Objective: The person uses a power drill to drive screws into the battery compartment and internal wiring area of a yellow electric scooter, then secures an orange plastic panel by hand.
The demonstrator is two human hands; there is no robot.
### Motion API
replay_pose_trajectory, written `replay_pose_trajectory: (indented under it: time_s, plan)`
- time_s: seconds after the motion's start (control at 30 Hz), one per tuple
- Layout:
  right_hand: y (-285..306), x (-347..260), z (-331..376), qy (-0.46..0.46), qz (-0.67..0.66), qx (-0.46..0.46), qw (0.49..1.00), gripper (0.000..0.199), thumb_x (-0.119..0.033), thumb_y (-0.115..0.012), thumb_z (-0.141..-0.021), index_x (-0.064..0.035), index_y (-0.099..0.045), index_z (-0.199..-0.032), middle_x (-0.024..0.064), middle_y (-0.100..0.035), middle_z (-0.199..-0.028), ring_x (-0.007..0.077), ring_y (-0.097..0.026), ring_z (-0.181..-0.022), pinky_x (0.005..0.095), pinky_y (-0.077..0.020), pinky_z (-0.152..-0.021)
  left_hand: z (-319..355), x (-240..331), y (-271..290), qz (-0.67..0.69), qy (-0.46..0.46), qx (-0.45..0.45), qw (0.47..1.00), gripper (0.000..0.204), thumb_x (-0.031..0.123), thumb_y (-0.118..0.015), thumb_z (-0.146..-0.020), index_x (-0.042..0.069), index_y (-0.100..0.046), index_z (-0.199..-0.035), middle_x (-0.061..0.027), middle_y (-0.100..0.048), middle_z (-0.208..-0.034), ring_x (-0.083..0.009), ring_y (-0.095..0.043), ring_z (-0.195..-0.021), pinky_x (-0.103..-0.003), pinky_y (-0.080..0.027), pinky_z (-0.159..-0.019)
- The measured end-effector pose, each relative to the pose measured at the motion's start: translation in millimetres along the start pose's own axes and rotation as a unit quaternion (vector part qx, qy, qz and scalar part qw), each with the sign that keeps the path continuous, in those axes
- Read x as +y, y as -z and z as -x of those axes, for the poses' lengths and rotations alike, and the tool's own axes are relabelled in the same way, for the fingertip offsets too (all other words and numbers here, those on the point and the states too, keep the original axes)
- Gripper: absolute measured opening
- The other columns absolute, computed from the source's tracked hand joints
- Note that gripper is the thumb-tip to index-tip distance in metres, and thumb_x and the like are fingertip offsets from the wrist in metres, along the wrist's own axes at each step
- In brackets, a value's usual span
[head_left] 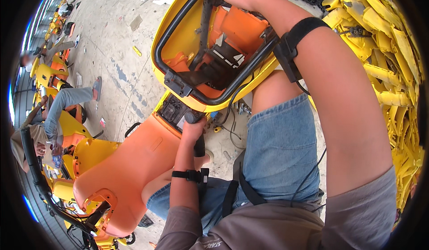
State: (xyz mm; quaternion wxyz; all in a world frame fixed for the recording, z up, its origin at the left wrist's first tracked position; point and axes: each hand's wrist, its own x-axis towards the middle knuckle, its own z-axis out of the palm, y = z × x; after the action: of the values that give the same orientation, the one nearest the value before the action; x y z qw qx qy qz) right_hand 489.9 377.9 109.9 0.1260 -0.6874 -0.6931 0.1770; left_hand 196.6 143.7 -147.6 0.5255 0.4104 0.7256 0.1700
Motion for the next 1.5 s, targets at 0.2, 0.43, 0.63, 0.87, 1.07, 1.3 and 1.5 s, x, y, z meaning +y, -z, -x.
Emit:
replay_pose_trajectory:
  time_s: [0.2,0.43,0.63,0.87,1.07,1.3,1.5]
  plan:
    - [-1.0,2.8,-2.8,0.014,0.003,0.003,1.000,0.042,-0.027,-0.054,-0.081,0.0000,-0.073,-0.106,0.0251,-0.068,-0.116,0.0395,-0.065,-0.111,0.0445,-0.0518,-0.094,-2.7,-8.9,-0.2,0.051,0.004,0.000,0.999,0.023,0.019,-0.068,-0.089,0.003,-0.066,-0.106,-0.0061,-0.069,-0.081,-0.0153,-0.062,-0.057,-0.029,-0.053,-0.052]
    - [0.3,-0.8,0.8,-0.007,-0.016,0.009,1.000,0.043,-0.027,-0.054,-0.081,0.0003,-0.072,-0.109,0.0257,-0.067,-0.118,0.0396,-0.064,-0.113,0.0441,-0.0511,-0.096,-1.9,-4.6,-1.9,0.035,0.022,0.006,0.999,0.024,0.018,-0.067,-0.088,0.002,-0.066,-0.105,-0.0069,-0.068,-0.081,-0.0163,-0.064,-0.059,-0.030,-0.053,-0.052]
    - [3.1,0.4,0.4,0.000,-0.006,-0.013,1.000,0.040,-0.026,-0.055,-0.079,-0.0007,-0.074,-0.103,0.0252,-0.068,-0.115,0.0386,-0.065,-0.111,0.0439,-0.0517,-0.093,8.0,7.9,-11.2,0.022,0.007,0.027,0.999,0.024,0.020,-0.067,-0.086,0.001,-0.066,-0.100,-0.0065,-0.066,-0.077,-0.0172,-0.064,-0.056,-0.032,-0.053,-0.054]
    - [0.2,1.0,-1.0,0.035,0.022,-0.006,0.999,0.036,-0.024,-0.055,-0.078,-0.0012,-0.075,-0.098,0.0238,-0.070,-0.111,0.0382,-0.066,-0.107,0.0438,-0.0524,-0.091,9.0,8.3,-14.6,0.013,0.013,0.026,0.999,0.025,0.020,-0.067,-0.086,0.000,-0.066,-0.100,-0.0061,-0.066,-0.075,-0.0161,-0.064,-0.057,-0.031,-0.053,-0.054]
    - [-2.4,4.3,-4.3,0.062,0.040,-0.006,0.997,0.038,-0.025,-0.054,-0.079,-0.0012,-0.074,-0.101,0.0234,-0.069,-0.113,0.0378,-0.066,-0.108,0.0438,-0.0523,-0.091,8.7,4.9,-15.9,0.024,0.017,0.029,0.999,0.025,0.019,-0.068,-0.085,0.001,-0.066,-0.102,-0.0057,-0.066,-0.076,-0.0158,-0.064,-0.057,-0.031,-0.052,-0.054]
    - [0.1,-0.4,-1.4,0.013,0.027,-0.010,0.999,0.038,-0.026,-0.054,-0.080,-0.0026,-0.074,-0.102,0.0231,-0.069,-0.113,0.0381,-0.066,-0.109,0.0439,-0.0523,-0.091,13.6,6.2,-23.0,0.053,0.016,0.054,0.997,0.023,0.018,-0.067,-0.086,0.000,-0.066,-0.100,-0.0048,-0.065,-0.074,-0.0155,-0.063,-0.055,-0.031,-0.051,-0.053]
    - [1.3,0.0,-1.7,0.018,0.022,-0.005,1.000,0.039,-0.027,-0.056,-0.078,-0.0030,-0.074,-0.103,0.0236,-0.069,-0.114,0.0386,-0.065,-0.109,0.0439,-0.0523,-0.091,16.8,15.3,-24.4,0.044,0.029,0.053,0.997,0.017,0.016,-0.065,-0.086,0.001,-0.065,-0.093,-0.0045,-0.064,-0.074,-0.0151,-0.062,-0.055,-0.031,-0.051,-0.053]
